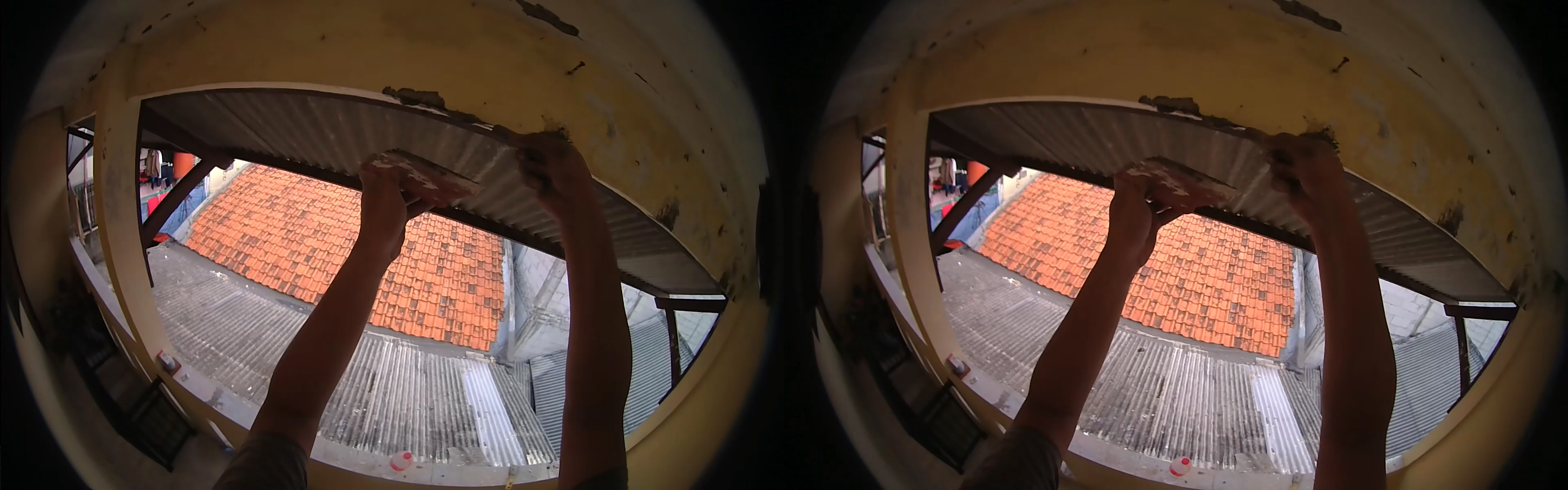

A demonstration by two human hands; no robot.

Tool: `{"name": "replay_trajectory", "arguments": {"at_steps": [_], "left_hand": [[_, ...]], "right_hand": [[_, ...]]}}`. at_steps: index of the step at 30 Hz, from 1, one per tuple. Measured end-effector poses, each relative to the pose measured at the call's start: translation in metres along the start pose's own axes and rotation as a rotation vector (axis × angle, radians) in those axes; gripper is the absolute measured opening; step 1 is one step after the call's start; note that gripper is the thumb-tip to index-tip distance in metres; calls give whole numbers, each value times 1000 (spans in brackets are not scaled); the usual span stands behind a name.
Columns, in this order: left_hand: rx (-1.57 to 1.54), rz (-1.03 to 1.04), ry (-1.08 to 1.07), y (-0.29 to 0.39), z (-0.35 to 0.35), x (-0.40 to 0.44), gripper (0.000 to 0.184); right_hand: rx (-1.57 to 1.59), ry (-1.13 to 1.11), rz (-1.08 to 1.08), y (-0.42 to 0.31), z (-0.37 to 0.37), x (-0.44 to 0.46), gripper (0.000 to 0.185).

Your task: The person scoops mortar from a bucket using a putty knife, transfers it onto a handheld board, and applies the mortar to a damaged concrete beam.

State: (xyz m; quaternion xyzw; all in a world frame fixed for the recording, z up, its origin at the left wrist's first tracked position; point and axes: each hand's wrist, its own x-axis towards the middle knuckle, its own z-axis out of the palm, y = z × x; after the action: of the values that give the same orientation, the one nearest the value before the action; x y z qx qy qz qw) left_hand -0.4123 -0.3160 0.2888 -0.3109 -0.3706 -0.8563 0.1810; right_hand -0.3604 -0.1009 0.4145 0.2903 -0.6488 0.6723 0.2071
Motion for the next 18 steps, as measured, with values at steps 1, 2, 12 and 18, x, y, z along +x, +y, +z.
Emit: {"name": "replay_trajectory", "arguments": {"at_steps": [1, 2, 12, 18], "left_hand": [[-17, 4, 2, -1, 0, -1, 37], [-34, 7, 3, -2, 0, -2, 36], [-65, -5, 51, -4, -1, -9, 21], [-242, -118, 42, -9, -22, -50, 25]], "right_hand": [[52, 1, -19, -1, -2, -4, 11], [51, -1, -18, -4, -3, -9, 11], [-201, 167, 39, -49, -10, -77, 17], [-567, 13, -84, -12, -1, -119, 41]]}}
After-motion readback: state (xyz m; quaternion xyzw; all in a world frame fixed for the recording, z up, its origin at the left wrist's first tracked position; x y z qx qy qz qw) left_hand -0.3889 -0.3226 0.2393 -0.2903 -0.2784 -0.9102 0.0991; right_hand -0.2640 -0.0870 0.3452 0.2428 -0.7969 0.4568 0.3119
